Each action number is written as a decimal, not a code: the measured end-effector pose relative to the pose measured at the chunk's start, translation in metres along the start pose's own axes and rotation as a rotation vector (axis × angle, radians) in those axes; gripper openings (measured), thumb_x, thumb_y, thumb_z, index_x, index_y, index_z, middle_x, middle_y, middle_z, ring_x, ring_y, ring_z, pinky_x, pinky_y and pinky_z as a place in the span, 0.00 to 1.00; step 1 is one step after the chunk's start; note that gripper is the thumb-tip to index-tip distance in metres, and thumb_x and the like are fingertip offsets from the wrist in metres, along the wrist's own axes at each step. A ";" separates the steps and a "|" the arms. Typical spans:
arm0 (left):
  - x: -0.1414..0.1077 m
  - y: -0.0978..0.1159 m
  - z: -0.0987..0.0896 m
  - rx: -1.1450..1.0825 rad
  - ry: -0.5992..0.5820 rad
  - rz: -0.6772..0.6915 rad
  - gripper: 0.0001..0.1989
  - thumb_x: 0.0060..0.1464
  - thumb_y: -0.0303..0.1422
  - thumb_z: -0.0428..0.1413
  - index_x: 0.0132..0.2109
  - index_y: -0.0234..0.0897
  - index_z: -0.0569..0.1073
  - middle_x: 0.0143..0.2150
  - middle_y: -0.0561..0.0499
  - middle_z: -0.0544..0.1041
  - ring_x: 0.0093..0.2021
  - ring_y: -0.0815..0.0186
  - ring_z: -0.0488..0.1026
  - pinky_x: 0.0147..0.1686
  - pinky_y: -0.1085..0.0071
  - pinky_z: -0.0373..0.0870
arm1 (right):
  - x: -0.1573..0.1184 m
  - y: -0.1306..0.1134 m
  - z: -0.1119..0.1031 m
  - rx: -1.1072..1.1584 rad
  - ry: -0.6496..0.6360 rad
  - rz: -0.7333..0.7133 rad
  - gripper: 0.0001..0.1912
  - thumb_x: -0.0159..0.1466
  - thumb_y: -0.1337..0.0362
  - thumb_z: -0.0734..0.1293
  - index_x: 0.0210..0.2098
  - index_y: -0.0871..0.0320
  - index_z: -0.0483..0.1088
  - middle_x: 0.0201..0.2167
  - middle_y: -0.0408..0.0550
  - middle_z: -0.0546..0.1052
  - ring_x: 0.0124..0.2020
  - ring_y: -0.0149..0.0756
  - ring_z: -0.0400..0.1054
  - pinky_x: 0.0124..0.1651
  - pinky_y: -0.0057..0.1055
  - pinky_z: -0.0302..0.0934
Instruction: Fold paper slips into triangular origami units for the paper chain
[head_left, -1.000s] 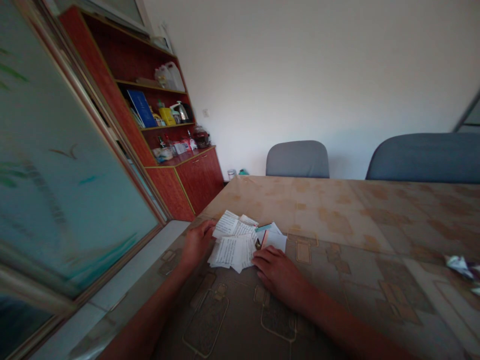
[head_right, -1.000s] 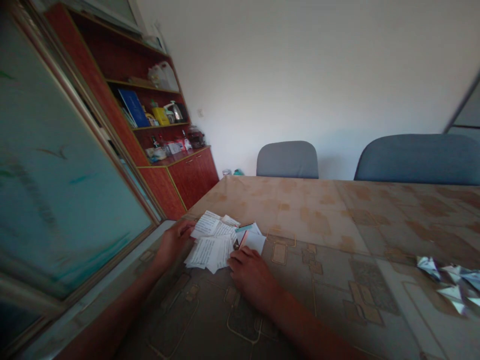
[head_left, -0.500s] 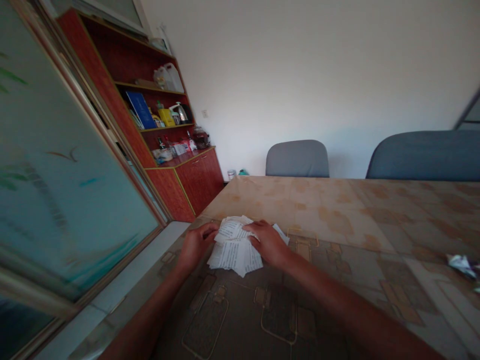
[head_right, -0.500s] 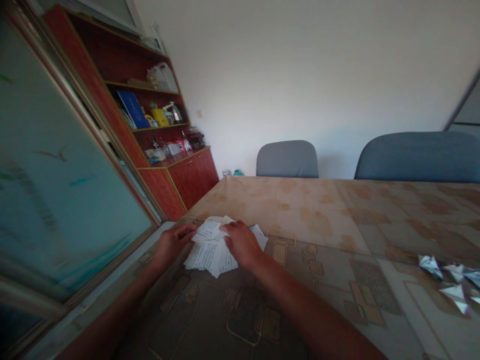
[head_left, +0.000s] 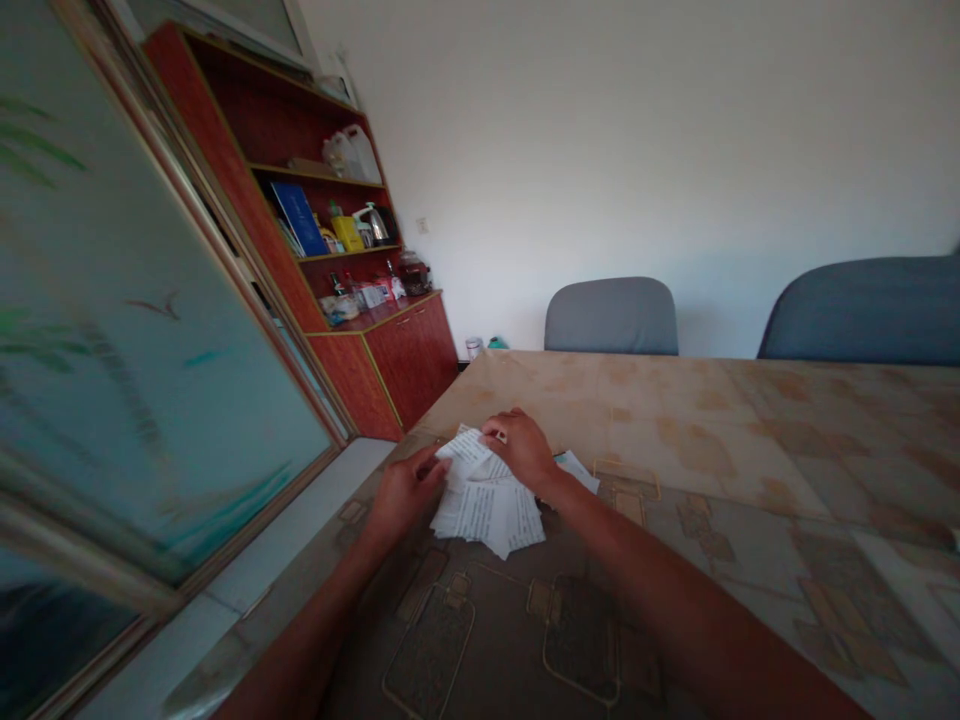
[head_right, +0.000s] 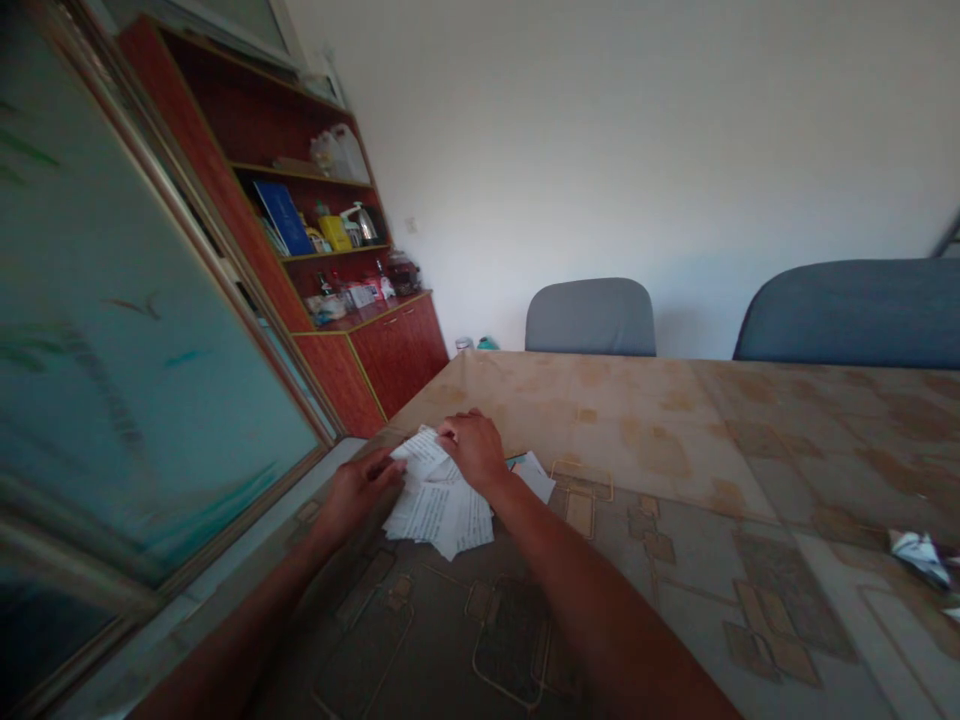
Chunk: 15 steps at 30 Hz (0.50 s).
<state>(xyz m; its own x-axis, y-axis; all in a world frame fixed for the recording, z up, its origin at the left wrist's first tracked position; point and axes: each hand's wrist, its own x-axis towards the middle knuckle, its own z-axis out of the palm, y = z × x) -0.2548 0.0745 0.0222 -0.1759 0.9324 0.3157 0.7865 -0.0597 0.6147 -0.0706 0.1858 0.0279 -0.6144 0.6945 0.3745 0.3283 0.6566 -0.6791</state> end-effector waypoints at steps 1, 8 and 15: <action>0.000 0.001 0.000 -0.003 -0.005 0.000 0.16 0.57 0.42 0.51 0.42 0.37 0.78 0.33 0.49 0.81 0.32 0.59 0.77 0.32 0.70 0.70 | 0.000 0.003 -0.002 0.047 0.002 0.017 0.15 0.68 0.61 0.65 0.53 0.58 0.67 0.52 0.51 0.71 0.46 0.41 0.71 0.46 0.43 0.68; 0.000 0.008 -0.002 -0.043 0.035 0.004 0.16 0.55 0.43 0.52 0.40 0.37 0.79 0.37 0.48 0.82 0.35 0.57 0.78 0.36 0.67 0.72 | -0.042 0.019 -0.027 0.415 -0.035 0.131 0.16 0.68 0.61 0.65 0.53 0.59 0.67 0.51 0.51 0.72 0.46 0.42 0.71 0.46 0.44 0.68; -0.020 0.065 0.000 -0.220 0.094 0.038 0.23 0.59 0.47 0.47 0.42 0.34 0.78 0.38 0.45 0.81 0.36 0.58 0.77 0.36 0.66 0.74 | -0.116 -0.001 -0.062 0.653 -0.010 0.181 0.19 0.59 0.48 0.68 0.27 0.60 0.71 0.25 0.41 0.73 0.27 0.30 0.68 0.32 0.28 0.61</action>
<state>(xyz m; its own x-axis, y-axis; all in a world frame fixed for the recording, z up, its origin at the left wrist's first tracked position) -0.2002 0.0519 0.0555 -0.2112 0.8913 0.4012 0.6475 -0.1799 0.7405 0.0449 0.1228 0.0245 -0.5982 0.7719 0.2153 -0.0719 0.2158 -0.9738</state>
